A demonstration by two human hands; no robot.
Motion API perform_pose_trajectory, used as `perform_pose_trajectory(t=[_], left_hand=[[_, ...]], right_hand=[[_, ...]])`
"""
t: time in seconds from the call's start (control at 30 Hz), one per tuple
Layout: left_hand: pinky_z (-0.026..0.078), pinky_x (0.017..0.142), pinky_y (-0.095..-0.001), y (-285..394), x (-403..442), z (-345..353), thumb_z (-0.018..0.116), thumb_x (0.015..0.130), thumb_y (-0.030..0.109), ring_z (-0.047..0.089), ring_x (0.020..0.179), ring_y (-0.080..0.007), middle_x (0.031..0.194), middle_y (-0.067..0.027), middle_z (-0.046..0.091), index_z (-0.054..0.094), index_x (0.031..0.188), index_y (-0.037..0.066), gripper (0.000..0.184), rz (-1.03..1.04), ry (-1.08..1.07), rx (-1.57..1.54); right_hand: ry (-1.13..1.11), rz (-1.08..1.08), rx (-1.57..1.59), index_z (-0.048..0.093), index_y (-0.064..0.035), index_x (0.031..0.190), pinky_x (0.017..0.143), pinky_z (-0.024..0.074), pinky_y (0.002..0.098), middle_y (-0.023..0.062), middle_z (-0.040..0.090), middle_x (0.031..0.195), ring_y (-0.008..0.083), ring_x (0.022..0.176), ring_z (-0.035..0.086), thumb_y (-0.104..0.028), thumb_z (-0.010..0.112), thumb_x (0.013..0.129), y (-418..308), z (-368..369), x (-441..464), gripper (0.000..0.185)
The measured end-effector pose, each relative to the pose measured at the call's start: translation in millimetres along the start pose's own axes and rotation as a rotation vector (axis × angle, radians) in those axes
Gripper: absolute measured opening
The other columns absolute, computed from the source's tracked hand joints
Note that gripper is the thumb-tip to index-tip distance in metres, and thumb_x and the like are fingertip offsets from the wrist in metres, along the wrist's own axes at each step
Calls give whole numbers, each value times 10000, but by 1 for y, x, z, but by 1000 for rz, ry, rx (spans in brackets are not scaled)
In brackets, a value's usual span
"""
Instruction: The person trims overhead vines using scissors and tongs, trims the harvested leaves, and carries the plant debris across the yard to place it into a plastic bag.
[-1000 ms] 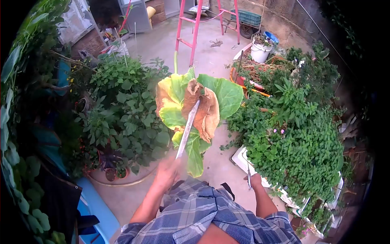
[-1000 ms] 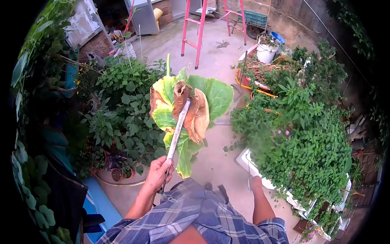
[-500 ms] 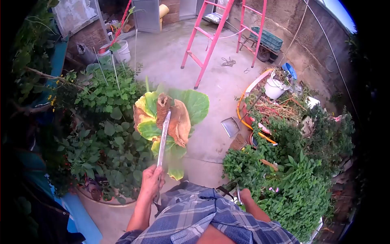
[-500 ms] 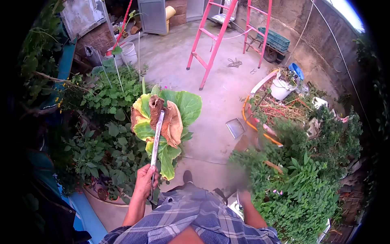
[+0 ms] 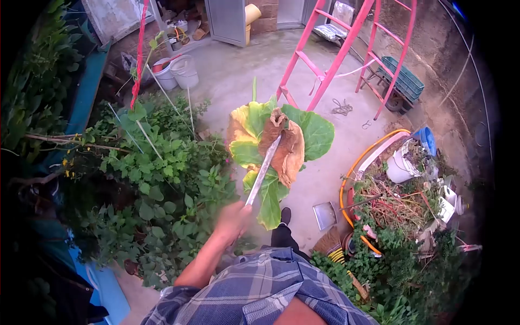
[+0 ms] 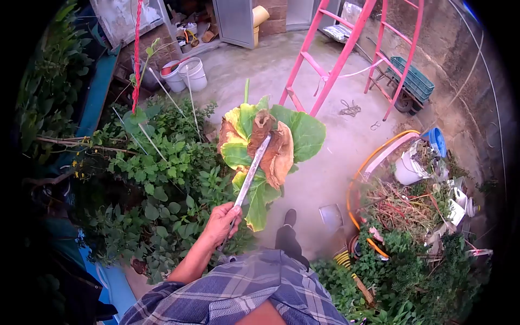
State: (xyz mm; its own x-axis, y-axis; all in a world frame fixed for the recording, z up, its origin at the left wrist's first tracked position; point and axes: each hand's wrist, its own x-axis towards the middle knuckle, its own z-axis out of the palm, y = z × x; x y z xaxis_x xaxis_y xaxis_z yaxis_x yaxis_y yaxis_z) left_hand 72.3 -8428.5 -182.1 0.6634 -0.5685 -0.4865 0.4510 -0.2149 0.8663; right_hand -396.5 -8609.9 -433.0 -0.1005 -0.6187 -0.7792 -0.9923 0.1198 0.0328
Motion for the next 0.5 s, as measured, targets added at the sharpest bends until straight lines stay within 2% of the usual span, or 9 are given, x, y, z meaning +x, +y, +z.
perform_pose_trajectory(t=[0.07, 0.17, 0.27, 0.33, 0.37, 0.5], left_hand=[[310, 343, -217, 12, 53, 6, 536, 968, 318, 431, 394, -79, 608, -3, 492, 541, 847, 53, 292, 9, 23, 19], [313, 345, -214, 65, 114, 16, 542, 966, 322, 435, 396, -75, 606, 3, 497, 544, 858, 57, 286, -12, 89, -85], [322, 343, -213, 104, 180, 9, 542, 965, 317, 438, 393, -76, 609, 0, 502, 544, 858, 58, 281, -5, 168, -186], [327, 342, -212, 122, 209, 4, 538, 966, 315, 441, 392, -76, 610, -1, 506, 544, 857, 57, 280, 32, 213, -238], [335, 338, -212, 132, 222, 3, 537, 967, 306, 446, 390, -77, 615, -6, 512, 547, 869, 53, 272, 27, 255, -231], [341, 336, -212, 154, 285, -29, 533, 969, 308, 446, 386, -79, 621, -12, 519, 553, 890, 45, 275, 39, 318, -294]], right_hand=[[-2, -34, -30, 680, 57, 783, 742, 519, 441, 256, 648, 796, 384, 801, 650, -345, 728, 695, -56, -41, 37, 414], [26, -134, -51, 683, 55, 805, 758, 522, 447, 272, 650, 823, 401, 832, 653, -336, 710, 719, -152, -107, 110, 402], [193, -391, -108, 685, 53, 827, 774, 525, 454, 288, 652, 849, 418, 863, 656, -328, 692, 743, -291, -197, 182, 390], [305, -584, -135, 675, 57, 732, 722, 516, 470, 286, 649, 783, 430, 798, 655, -286, 714, 718, -403, -255, 201, 345], [303, -633, -119, 676, 61, 664, 618, 509, 397, 204, 651, 652, 302, 608, 655, -291, 839, 579, -467, -286, 183, 397], [191, -816, 38, 638, 33, 581, 496, 450, 365, 113, 573, 518, 201, 447, 534, -252, 814, 620, -679, -331, 148, 337]])
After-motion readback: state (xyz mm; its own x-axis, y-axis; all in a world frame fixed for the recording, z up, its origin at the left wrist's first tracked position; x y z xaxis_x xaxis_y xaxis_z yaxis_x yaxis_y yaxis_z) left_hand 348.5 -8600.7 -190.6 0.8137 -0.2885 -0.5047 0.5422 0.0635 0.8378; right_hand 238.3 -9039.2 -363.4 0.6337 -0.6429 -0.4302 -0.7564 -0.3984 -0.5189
